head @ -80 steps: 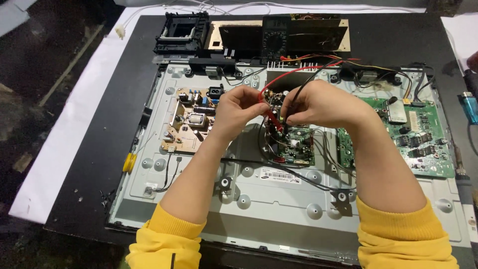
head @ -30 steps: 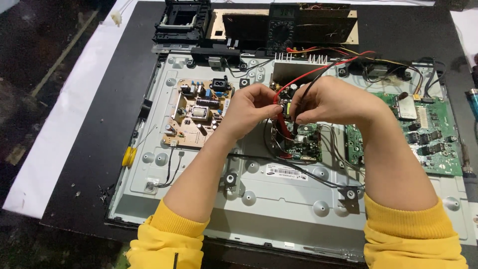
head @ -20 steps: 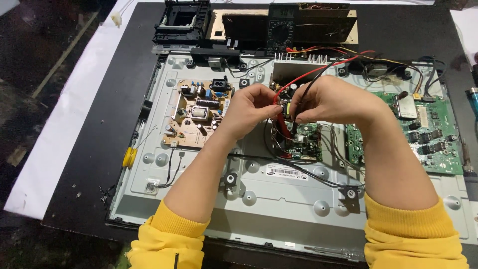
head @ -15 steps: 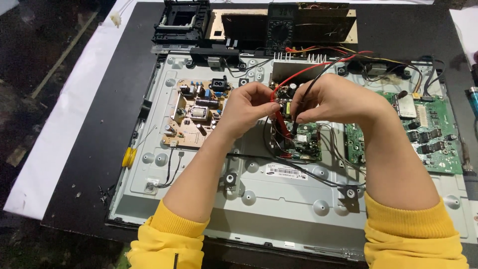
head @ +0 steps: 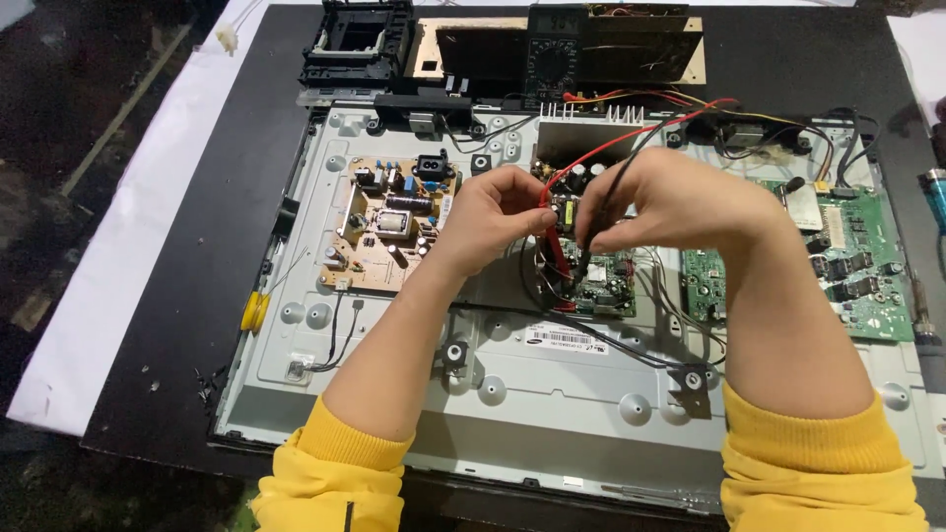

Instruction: Testing and diagnosing internal circuits of a disassembled television using a screwdriver and multimeter probes.

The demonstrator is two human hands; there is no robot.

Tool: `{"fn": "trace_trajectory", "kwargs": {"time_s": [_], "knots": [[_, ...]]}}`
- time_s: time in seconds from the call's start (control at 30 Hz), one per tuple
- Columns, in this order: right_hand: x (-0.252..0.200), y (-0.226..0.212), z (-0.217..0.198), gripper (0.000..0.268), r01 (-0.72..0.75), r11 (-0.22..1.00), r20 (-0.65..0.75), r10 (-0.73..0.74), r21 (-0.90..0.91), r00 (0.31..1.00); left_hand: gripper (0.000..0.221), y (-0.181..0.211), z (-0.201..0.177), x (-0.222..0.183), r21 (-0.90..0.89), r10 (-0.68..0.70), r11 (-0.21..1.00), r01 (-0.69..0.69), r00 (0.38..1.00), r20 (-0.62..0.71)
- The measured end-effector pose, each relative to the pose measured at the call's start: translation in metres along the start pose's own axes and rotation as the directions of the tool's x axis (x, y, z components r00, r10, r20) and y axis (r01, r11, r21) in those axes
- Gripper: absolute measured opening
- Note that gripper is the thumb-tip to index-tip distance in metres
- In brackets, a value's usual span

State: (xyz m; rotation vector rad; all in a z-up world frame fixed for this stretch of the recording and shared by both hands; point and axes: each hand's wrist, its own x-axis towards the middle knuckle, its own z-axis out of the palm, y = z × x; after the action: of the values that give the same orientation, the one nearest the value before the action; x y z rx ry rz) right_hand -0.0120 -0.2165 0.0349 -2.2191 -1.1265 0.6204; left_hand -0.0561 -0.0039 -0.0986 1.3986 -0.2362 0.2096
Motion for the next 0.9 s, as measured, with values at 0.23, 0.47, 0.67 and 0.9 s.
{"fn": "trace_trajectory", "kwargs": {"time_s": [0.23,0.47,0.67,0.9], "knots": [[0.003,-0.012,0.007,0.019,-0.101,0.994,0.064,0.103,-0.034,0.993,0.027,0.002,0.000,-0.001,0.012,0.006,1.000,-0.006,1.000,0.006],[0.003,-0.013,0.008,0.021,-0.115,0.993,0.075,0.117,-0.035,0.990,0.026,-0.001,-0.002,0.000,0.020,0.013,1.000,-0.013,1.000,0.016],[0.002,-0.021,0.008,0.021,-0.104,0.994,0.083,0.106,-0.022,0.991,0.026,-0.006,-0.004,0.001,-0.004,0.008,1.000,-0.008,1.000,0.005],[0.005,-0.020,0.011,0.022,-0.081,0.997,0.103,0.080,0.000,0.991,0.027,-0.001,-0.002,-0.001,-0.014,0.011,1.000,-0.011,1.000,0.019]]}}
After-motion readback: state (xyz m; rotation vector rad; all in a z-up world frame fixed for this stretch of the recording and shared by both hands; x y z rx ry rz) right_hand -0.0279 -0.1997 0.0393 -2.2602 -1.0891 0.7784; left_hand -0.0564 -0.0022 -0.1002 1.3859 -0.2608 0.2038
